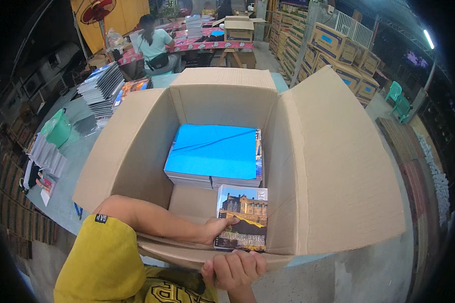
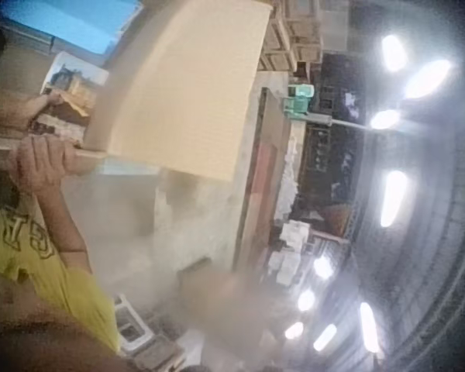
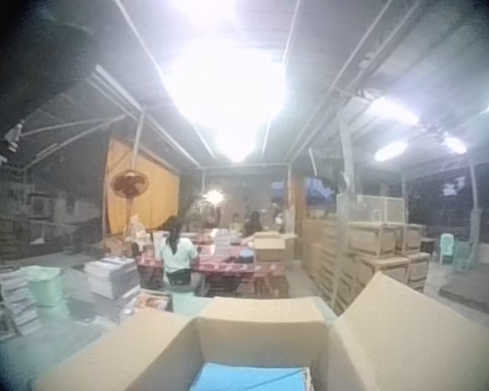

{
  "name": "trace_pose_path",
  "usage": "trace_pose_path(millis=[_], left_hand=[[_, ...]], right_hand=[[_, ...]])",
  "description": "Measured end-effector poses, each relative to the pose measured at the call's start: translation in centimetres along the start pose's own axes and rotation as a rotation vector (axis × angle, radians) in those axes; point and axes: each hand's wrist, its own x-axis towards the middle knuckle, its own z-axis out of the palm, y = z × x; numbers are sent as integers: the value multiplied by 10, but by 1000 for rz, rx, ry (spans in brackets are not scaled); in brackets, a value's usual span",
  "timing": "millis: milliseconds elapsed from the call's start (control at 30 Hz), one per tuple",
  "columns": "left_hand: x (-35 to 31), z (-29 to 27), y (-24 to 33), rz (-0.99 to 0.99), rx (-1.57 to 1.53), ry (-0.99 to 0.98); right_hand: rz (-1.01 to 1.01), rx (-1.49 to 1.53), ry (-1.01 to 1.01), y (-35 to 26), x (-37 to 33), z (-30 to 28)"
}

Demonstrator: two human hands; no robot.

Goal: The person sorts spiral-bound notebooks by taking stacks of them out of a cardboard box and placing them into separate piles on a table.

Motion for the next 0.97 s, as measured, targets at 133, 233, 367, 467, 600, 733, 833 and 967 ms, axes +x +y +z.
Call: trace_pose_path(millis=[133,233,367,467,600,733,833,967], left_hand=[[-14,-2,13,-16,191,-90],[-30,-7,21,-76,98,-213],[-103,2,60,-81,91,-312],[-163,-4,83,40,204,-261],[-222,-34,103,252,59,-370],[-291,-91,126,397,-53,-410],[-324,-147,127,474,-69,-472],[-350,-241,120,523,-17,-544]], right_hand=[[-44,-26,44,5,-2,10],[-85,-30,65,5,-3,15],[-178,59,307,23,-22,32],[-200,187,289,20,-33,18],[-85,302,165,-3,-17,-21],[-237,521,-42,-71,9,-29],[-297,1014,-502,-138,23,-5],[136,1161,-1142,-245,36,38]])
